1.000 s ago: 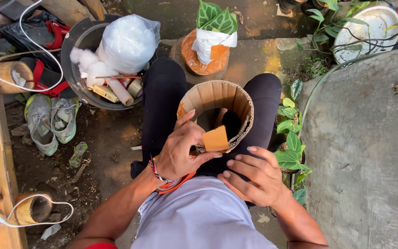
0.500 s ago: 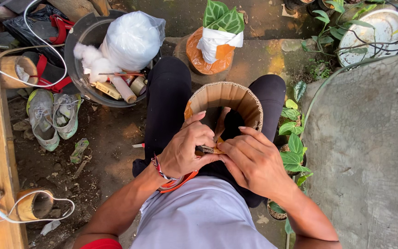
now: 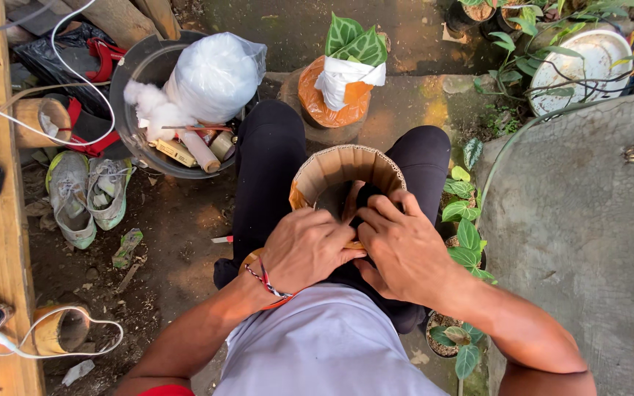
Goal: The person assembles a cylindrical container from a flat piece of cardboard. They fold the cardboard into a tube, secure the seam with orange packing tape, and place a potted plant inside the finished container.
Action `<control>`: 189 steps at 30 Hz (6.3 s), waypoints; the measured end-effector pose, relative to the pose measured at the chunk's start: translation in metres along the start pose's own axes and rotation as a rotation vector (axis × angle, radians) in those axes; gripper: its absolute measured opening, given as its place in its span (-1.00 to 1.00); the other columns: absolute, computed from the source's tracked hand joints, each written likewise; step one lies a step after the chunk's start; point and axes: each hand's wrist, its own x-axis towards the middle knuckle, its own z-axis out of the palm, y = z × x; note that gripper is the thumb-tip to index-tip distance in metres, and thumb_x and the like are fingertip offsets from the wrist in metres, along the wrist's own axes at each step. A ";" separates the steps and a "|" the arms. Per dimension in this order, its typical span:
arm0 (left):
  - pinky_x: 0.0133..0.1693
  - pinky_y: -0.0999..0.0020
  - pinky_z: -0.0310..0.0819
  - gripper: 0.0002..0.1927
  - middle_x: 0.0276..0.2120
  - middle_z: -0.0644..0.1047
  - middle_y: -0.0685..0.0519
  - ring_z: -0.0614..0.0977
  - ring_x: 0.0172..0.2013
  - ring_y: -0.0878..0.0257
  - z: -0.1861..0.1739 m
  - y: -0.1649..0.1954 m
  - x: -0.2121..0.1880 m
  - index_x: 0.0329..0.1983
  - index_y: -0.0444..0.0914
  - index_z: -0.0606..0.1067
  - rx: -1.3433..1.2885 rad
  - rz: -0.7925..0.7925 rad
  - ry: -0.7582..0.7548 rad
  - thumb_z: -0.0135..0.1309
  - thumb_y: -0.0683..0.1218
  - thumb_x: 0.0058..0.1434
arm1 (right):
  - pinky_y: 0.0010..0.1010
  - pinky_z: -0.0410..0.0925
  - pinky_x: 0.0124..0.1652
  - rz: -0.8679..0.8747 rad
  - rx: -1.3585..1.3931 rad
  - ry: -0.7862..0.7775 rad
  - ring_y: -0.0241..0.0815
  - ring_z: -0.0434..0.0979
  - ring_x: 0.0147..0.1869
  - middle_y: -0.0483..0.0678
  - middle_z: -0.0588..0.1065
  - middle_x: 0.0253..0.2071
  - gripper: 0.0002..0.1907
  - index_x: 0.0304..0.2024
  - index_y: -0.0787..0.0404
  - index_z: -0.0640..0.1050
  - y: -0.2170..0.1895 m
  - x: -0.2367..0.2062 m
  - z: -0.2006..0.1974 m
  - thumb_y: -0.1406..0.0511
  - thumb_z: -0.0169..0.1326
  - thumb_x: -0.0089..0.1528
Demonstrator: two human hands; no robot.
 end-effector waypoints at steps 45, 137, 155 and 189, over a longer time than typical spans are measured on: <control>0.28 -0.35 -0.21 -0.60 -0.29 0.56 0.04 0.61 -0.14 0.12 0.015 0.026 -0.105 -0.15 -0.25 0.50 0.084 -0.346 -0.072 0.28 0.06 0.04 | -0.57 0.18 -0.27 0.559 1.118 1.178 -0.50 0.26 -0.30 -0.27 0.45 -0.36 -0.72 -0.28 0.39 0.56 0.082 -0.077 0.107 0.31 0.03 0.48; -0.13 0.13 0.33 -0.54 -0.48 0.56 -0.12 0.52 -0.46 -0.05 -0.056 0.018 -0.060 -0.32 -0.38 0.52 -0.370 -0.237 -0.172 0.07 0.16 0.30 | -0.54 0.07 -0.49 0.835 1.139 0.433 -0.48 0.13 -0.46 -0.27 0.36 -0.55 -0.67 -0.24 0.36 0.67 -0.015 -0.088 0.103 0.22 0.05 0.38; -0.03 0.08 0.23 -0.60 -0.59 0.50 -0.07 0.54 -0.45 -0.02 -0.102 -0.033 -0.067 -0.35 -0.32 0.52 -0.009 -0.321 -0.184 0.15 0.14 0.12 | -0.59 0.06 -0.36 0.737 0.786 1.087 -0.51 0.22 -0.36 -0.26 0.42 -0.43 -0.64 -0.27 0.41 0.57 0.039 -0.159 0.073 0.25 0.14 0.55; 0.33 0.04 0.30 -0.58 0.20 0.42 -0.25 0.46 0.26 -0.15 0.098 -0.003 -0.004 0.29 -0.41 0.33 -0.424 -0.356 0.429 -0.09 -0.07 0.48 | -0.59 0.00 -0.46 1.067 0.509 1.238 -0.49 0.14 -0.47 -0.22 0.29 -0.57 -0.60 -0.41 0.40 0.49 0.020 -0.120 0.126 0.29 0.11 0.51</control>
